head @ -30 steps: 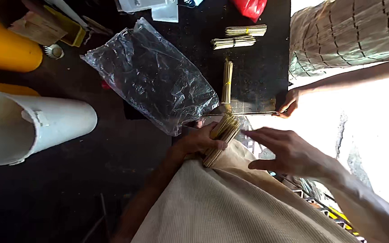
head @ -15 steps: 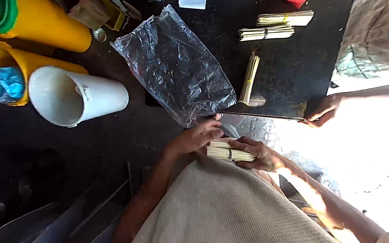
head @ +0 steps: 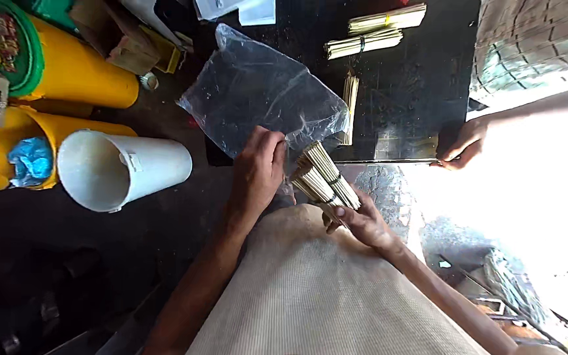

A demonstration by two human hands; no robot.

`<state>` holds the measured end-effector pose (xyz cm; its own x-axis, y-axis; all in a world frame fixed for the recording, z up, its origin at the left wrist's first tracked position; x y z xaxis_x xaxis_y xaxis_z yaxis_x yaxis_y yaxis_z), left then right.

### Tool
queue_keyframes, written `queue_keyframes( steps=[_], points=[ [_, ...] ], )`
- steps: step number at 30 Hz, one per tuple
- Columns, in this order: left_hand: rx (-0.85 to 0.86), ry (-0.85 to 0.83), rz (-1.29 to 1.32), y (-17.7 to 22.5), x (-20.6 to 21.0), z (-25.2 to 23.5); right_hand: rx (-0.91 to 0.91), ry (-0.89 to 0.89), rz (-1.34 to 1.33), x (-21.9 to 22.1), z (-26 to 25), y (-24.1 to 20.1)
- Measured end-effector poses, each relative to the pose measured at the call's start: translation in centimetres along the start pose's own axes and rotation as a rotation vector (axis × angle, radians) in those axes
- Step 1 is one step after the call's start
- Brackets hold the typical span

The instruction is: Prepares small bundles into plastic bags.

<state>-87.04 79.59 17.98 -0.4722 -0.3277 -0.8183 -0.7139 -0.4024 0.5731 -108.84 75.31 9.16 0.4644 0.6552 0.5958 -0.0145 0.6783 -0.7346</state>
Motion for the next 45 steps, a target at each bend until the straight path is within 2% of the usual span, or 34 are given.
queue_keyframes(
  steps=[4, 8, 12, 16, 18, 20, 22, 23, 25, 26, 28, 30, 31, 33, 34, 35, 37, 39, 42, 45],
  points=[
    [0.116, 0.136, 0.142, 0.1, -0.9, 1.6, 0.189, 0.192, -0.001, 2.0, -0.2, 1.5],
    [0.264, -0.016, 0.113, -0.3, -0.1, 4.1, 0.197, 0.229, 0.224, 4.1, 0.5, -0.1],
    [0.3, 0.034, 0.136, -2.5, -2.4, 6.0, 0.181, 0.29, 0.273, 6.4, -0.4, 0.5],
    [0.262, 0.088, 0.15, -4.6, -4.5, 8.0, 0.014, 0.38, 0.16, 8.3, -2.3, 2.1],
    [0.324, 0.065, 0.156, -3.7, -4.8, 8.8, -0.066, 0.384, 0.081, 10.1, -3.2, 2.2],
    [0.43, 0.014, 0.138, -1.5, -4.9, 9.7, -0.149, 0.395, -0.007, 11.7, -4.5, 2.6],
    [0.539, -0.09, 0.108, 0.4, -4.9, 10.7, -0.239, 0.375, 0.022, 12.0, -6.5, 2.9],
    [0.592, -0.152, 0.09, 1.1, -4.6, 11.4, -0.272, 0.321, 0.049, 11.7, -7.5, 3.4],
    [0.661, -0.258, 0.095, 2.3, -3.7, 13.4, -0.316, 0.181, -0.11, 11.4, -10.1, 4.7],
    [0.649, -0.251, 0.118, 2.1, -3.7, 14.2, -0.289, 0.201, -0.12, 12.5, -11.3, 4.0],
    [0.469, -0.067, 0.253, -0.9, -4.5, 15.9, -0.198, 0.309, -0.075, 14.8, -12.1, 2.4],
    [0.159, 0.169, 0.487, -7.2, -4.9, 17.8, -0.129, 0.349, -0.11, 15.0, -12.8, 2.1],
    [-0.024, 0.227, 0.637, -10.5, -4.1, 18.5, -0.124, 0.339, -0.145, 14.6, -13.6, 2.5],
    [-0.399, 0.164, 0.931, -14.8, -0.1, 18.6, -0.111, 0.306, -0.188, 14.2, -14.6, 4.2],
    [-0.512, 0.105, 1.048, -15.6, 2.2, 18.0, -0.087, 0.294, -0.195, 14.3, -14.9, 5.0],
    [-0.578, 0.064, 1.119, -15.8, 3.7, 17.1, -0.065, 0.295, -0.195, 14.4, -15.3, 5.6],
    [-0.651, 0.142, 1.175, -15.5, 3.9, 15.2, -0.036, 0.303, -0.205, 14.5, -15.5, 5.7],
    [-0.62, 0.233, 1.179, -15.2, 2.3, 14.3, -0.055, 0.334, -0.242, 13.6, -15.7, 4.3],
    [-0.554, 0.282, 1.106, -13.2, 0.2, 13.8, -0.115, 0.312, -0.217, 11.7, -16.8, 2.0],
    [-0.602, 0.313, 1.055, -10.8, 0.0, 10.3, -0.11, 0.253, -0.178, 13.2, -19.4, -1.3]
  ],
)
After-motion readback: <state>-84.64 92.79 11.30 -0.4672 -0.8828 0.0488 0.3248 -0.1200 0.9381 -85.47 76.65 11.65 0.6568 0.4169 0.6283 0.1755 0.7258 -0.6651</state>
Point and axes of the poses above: each hand's wrist, its own z-axis away from the middle knuckle, its own x-axis out of the palm, y = z × x, the point moved 7 cm from there along -z, towards the middle knuckle, and after that the axes turned 1 degree about -x, right-handed, at the moved point
